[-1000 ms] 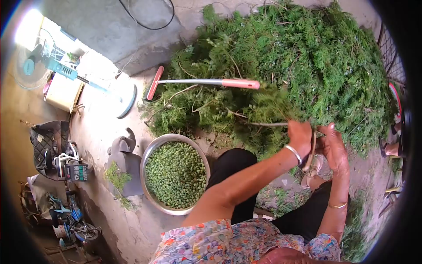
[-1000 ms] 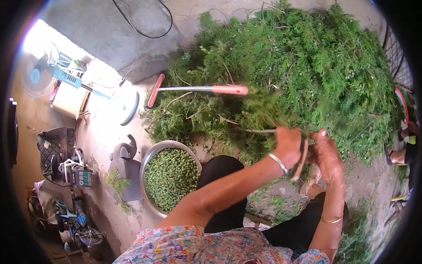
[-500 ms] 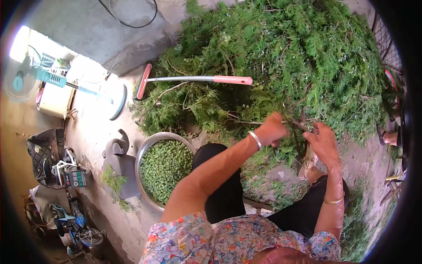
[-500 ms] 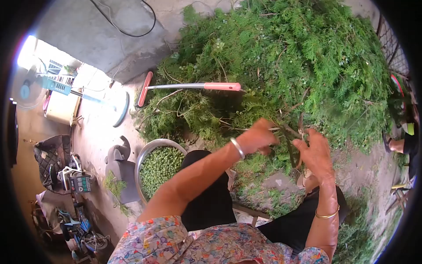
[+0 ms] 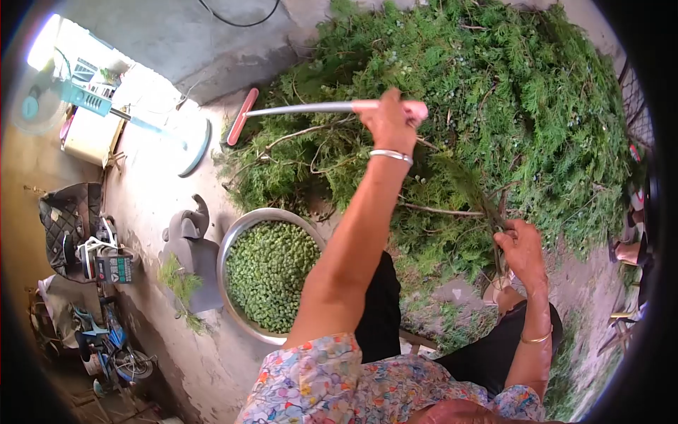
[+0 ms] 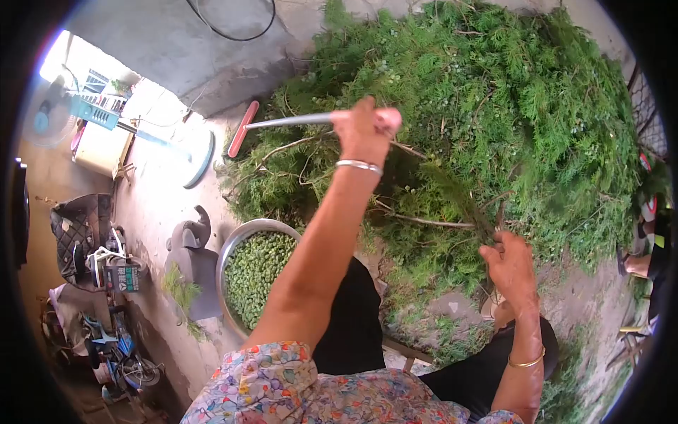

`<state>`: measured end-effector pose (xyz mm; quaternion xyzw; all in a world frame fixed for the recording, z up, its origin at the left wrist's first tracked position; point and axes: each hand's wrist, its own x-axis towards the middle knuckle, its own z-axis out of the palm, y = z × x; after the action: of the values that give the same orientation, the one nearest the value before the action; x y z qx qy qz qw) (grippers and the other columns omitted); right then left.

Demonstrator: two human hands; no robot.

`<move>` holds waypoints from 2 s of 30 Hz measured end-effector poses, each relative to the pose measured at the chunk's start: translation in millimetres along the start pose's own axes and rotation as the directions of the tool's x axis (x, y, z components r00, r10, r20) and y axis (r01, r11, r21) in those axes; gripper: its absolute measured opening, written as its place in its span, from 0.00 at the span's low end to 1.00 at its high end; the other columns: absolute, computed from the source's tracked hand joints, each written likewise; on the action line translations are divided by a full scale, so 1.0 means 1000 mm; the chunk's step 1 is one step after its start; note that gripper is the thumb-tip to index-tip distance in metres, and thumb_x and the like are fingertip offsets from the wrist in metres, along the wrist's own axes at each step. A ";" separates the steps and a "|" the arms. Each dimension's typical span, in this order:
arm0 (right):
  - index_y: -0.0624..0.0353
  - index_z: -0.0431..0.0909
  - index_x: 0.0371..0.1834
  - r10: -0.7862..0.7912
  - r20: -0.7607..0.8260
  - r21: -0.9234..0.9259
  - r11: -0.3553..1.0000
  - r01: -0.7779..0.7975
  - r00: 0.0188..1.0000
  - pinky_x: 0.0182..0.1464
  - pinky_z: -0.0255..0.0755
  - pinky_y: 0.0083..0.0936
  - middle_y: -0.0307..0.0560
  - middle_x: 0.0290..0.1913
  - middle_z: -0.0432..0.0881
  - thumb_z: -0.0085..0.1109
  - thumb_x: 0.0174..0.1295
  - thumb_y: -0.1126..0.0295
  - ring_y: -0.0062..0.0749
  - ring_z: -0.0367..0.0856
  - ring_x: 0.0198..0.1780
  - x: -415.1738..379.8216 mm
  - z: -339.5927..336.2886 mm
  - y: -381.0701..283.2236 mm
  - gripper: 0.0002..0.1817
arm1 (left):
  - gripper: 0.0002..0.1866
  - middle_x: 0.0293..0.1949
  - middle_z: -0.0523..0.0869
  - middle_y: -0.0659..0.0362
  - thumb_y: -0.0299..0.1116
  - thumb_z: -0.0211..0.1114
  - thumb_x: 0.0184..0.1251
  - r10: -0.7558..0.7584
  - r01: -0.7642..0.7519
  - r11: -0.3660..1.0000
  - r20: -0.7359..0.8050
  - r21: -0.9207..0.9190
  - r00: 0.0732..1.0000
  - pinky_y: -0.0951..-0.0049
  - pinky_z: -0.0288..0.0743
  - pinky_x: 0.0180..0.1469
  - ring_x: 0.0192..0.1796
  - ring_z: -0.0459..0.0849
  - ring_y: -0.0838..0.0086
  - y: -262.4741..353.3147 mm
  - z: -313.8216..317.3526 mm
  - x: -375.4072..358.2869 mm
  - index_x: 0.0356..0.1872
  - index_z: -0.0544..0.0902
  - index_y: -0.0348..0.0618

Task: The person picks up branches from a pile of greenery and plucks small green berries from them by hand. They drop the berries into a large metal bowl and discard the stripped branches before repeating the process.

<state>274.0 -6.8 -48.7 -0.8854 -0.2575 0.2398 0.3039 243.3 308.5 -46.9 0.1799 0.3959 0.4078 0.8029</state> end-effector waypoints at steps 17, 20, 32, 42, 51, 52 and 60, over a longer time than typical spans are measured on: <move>0.74 0.73 0.48 0.016 0.130 0.010 1.000 -0.017 0.991 0.43 0.76 0.32 0.63 0.38 0.82 0.61 0.53 0.71 0.45 0.83 0.40 -0.006 0.012 -0.012 0.21 | 0.23 0.50 0.78 0.47 0.39 0.67 0.48 0.217 -0.226 -0.668 0.476 0.709 0.852 0.32 0.54 0.59 0.59 0.71 0.48 0.056 -0.170 0.129 0.48 0.74 0.52; 0.73 0.73 0.48 0.009 0.116 0.025 1.000 -0.012 0.993 0.43 0.76 0.32 0.64 0.38 0.82 0.62 0.53 0.71 0.45 0.83 0.40 -0.008 0.009 -0.013 0.21 | 0.18 0.45 0.81 0.50 0.44 0.66 0.49 0.147 -0.196 -0.633 0.364 0.749 0.920 0.34 0.55 0.58 0.55 0.74 0.54 0.044 -0.186 0.121 0.42 0.80 0.52; 0.73 0.74 0.44 -0.094 0.026 -0.007 0.996 0.094 0.995 0.39 0.75 0.32 0.62 0.33 0.82 0.60 0.51 0.73 0.45 0.83 0.36 -0.020 -0.006 -0.004 0.18 | 0.11 0.23 0.83 0.53 0.38 0.64 0.51 0.281 -0.490 -0.283 0.560 0.824 0.779 0.63 0.74 0.32 0.29 0.82 0.62 0.039 0.031 -0.040 0.20 0.81 0.41; 0.70 0.74 0.48 -0.117 -0.309 0.074 0.986 0.147 0.944 0.43 0.73 0.32 0.64 0.37 0.81 0.60 0.52 0.70 0.48 0.81 0.38 -0.009 -0.032 0.014 0.20 | 0.16 0.09 0.74 0.57 0.35 0.68 0.48 0.079 -0.706 0.388 0.741 0.593 0.667 0.66 0.63 0.18 0.14 0.70 0.74 -0.079 0.098 -0.102 0.11 0.77 0.36; 0.71 0.76 0.45 0.011 -0.445 0.632 0.713 0.305 0.895 0.41 0.75 0.28 0.53 0.36 0.83 0.59 0.61 0.64 0.32 0.82 0.38 -0.020 -0.068 0.016 0.19 | 0.21 0.26 0.84 0.54 0.40 0.73 0.52 -0.035 -0.564 0.723 0.836 0.400 0.548 0.76 0.74 0.20 0.21 0.80 0.75 -0.054 0.047 -0.144 0.33 0.82 0.27; 0.71 0.77 0.45 0.004 -0.404 0.760 0.558 0.333 0.915 0.41 0.75 0.26 0.50 0.36 0.83 0.59 0.61 0.63 0.30 0.82 0.39 -0.022 -0.072 0.017 0.19 | 0.20 0.23 0.83 0.56 0.40 0.73 0.51 -0.049 -0.587 0.671 0.817 0.453 0.575 0.76 0.73 0.19 0.19 0.79 0.76 -0.053 0.046 -0.147 0.31 0.82 0.28; 0.72 0.74 0.50 0.061 -0.490 0.835 0.318 0.448 0.870 0.47 0.75 0.32 0.56 0.45 0.81 0.56 0.62 0.51 0.36 0.82 0.45 -0.022 -0.097 0.033 0.29 | 0.21 0.14 0.68 0.66 0.39 0.72 0.52 0.099 -0.917 0.238 0.931 0.320 0.350 0.75 0.56 0.16 0.16 0.64 0.82 -0.089 -0.003 -0.195 0.14 0.68 0.43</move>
<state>324.2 -82.5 2.8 -0.5394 -0.1063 0.0988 0.8294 218.1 99.4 -8.1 0.8321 0.0524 0.3101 0.4569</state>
